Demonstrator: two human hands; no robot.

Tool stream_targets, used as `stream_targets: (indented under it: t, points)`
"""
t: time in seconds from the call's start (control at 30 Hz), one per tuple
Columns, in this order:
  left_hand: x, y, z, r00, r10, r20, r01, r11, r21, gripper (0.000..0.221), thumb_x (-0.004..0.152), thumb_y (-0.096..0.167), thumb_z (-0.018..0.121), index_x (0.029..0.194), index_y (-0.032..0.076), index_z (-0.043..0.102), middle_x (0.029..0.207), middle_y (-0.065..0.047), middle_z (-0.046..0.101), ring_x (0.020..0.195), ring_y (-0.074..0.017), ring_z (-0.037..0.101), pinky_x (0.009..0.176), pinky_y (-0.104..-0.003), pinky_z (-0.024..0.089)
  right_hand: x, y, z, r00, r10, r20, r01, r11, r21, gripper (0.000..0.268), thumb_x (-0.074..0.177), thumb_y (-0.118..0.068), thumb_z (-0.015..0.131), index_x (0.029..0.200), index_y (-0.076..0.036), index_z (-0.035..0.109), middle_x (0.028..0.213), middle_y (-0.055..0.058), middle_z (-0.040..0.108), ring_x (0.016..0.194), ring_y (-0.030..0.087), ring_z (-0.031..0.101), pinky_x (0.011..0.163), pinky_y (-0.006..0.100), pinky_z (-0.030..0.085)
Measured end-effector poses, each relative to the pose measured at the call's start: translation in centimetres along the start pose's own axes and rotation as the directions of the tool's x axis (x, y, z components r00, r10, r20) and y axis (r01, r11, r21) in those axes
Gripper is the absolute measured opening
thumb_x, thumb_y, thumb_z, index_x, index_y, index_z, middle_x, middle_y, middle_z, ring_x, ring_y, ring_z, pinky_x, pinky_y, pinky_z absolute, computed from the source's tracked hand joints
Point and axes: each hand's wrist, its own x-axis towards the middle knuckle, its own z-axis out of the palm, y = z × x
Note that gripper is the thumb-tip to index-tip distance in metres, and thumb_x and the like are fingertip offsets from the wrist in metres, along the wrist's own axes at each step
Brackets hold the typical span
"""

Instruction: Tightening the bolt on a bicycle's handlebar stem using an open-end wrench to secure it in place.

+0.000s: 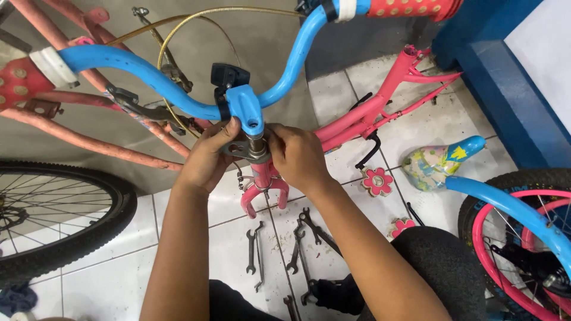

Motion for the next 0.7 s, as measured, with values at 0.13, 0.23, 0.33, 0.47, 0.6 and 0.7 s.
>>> stream_targets:
  t: [0.13, 0.23, 0.33, 0.47, 0.6, 0.7]
  points:
    - [-0.5, 0.6, 0.2, 1.000, -0.002, 0.017, 0.001, 0.998, 0.059, 0.093, 0.079, 0.061, 0.075, 0.130, -0.015, 0.056, 0.115, -0.028, 0.063, 0.105, -0.0369, 0.067, 0.088, -0.050, 0.058, 0.5, -1.4, -0.5, 0.985, 0.137, -0.106, -0.136, 0.991, 0.016, 0.029, 0.107, -0.018, 0.048, 0.114, 0.004, 0.064, 0.097, 0.027, 0.071, 0.094, 0.046, 0.069, 0.083, 0.053, 0.056]
    - [-0.5, 0.5, 0.2, 0.999, 0.014, 0.032, -0.017, 0.995, 0.097, 0.097, 0.081, 0.061, 0.072, 0.135, -0.016, 0.052, 0.119, -0.034, 0.061, 0.112, -0.0454, 0.065, 0.092, -0.057, 0.056, 1.2, -1.8, -1.3, 0.949, 0.126, -0.288, -0.072, 0.979, 0.192, 0.041, 0.113, -0.032, 0.032, 0.108, -0.005, 0.061, 0.090, 0.015, 0.065, 0.087, 0.035, 0.070, 0.084, 0.045, 0.057]
    - [-0.4, 0.2, 0.0, 0.998, 0.049, 0.038, -0.054, 0.991, 0.120, 0.099, 0.084, 0.061, 0.071, 0.137, -0.019, 0.048, 0.124, -0.035, 0.058, 0.115, -0.0462, 0.064, 0.094, -0.059, 0.055, 1.4, 0.0, -1.0, 0.893, 0.236, -0.384, -0.124, 0.948, 0.294, 0.038, 0.113, -0.037, 0.037, 0.096, -0.013, 0.062, 0.076, 0.005, 0.067, 0.075, 0.021, 0.067, 0.077, 0.037, 0.056]
    - [-0.6, 0.3, 0.2, 0.997, 0.064, 0.044, -0.069, 0.987, 0.142, 0.101, 0.085, 0.062, 0.069, 0.139, -0.020, 0.045, 0.126, -0.037, 0.056, 0.119, -0.0467, 0.060, 0.096, -0.062, 0.052, 2.3, 0.9, -2.3, 0.873, 0.187, -0.450, -0.063, 0.959, 0.275, 0.041, 0.113, -0.033, 0.036, 0.086, -0.015, 0.061, 0.062, 0.000, 0.058, 0.063, 0.015, 0.061, 0.068, 0.029, 0.055]
    - [-0.3, -0.2, -0.3, 0.998, 0.053, 0.019, -0.056, 0.987, 0.154, 0.097, 0.085, 0.060, 0.069, 0.138, -0.019, 0.047, 0.122, -0.031, 0.058, 0.111, -0.0404, 0.062, 0.091, -0.056, 0.056, 2.2, 0.2, -4.8, 0.953, 0.023, -0.304, 0.038, 0.981, 0.191, 0.041, 0.113, -0.032, 0.031, 0.085, -0.014, 0.055, 0.069, 0.003, 0.061, 0.063, 0.019, 0.060, 0.067, 0.032, 0.054]
    - [-0.6, 0.1, 0.2, 0.999, 0.051, 0.011, -0.052, 0.980, 0.190, 0.102, 0.086, 0.064, 0.066, 0.140, -0.020, 0.044, 0.129, -0.037, 0.055, 0.119, -0.0473, 0.060, 0.095, -0.062, 0.053, 2.3, -0.9, -6.8, 0.996, 0.068, -0.058, -0.050, 0.962, 0.267, 0.045, 0.112, -0.036, 0.030, 0.086, -0.011, 0.056, 0.064, 0.006, 0.056, 0.056, 0.018, 0.057, 0.057, 0.030, 0.052]
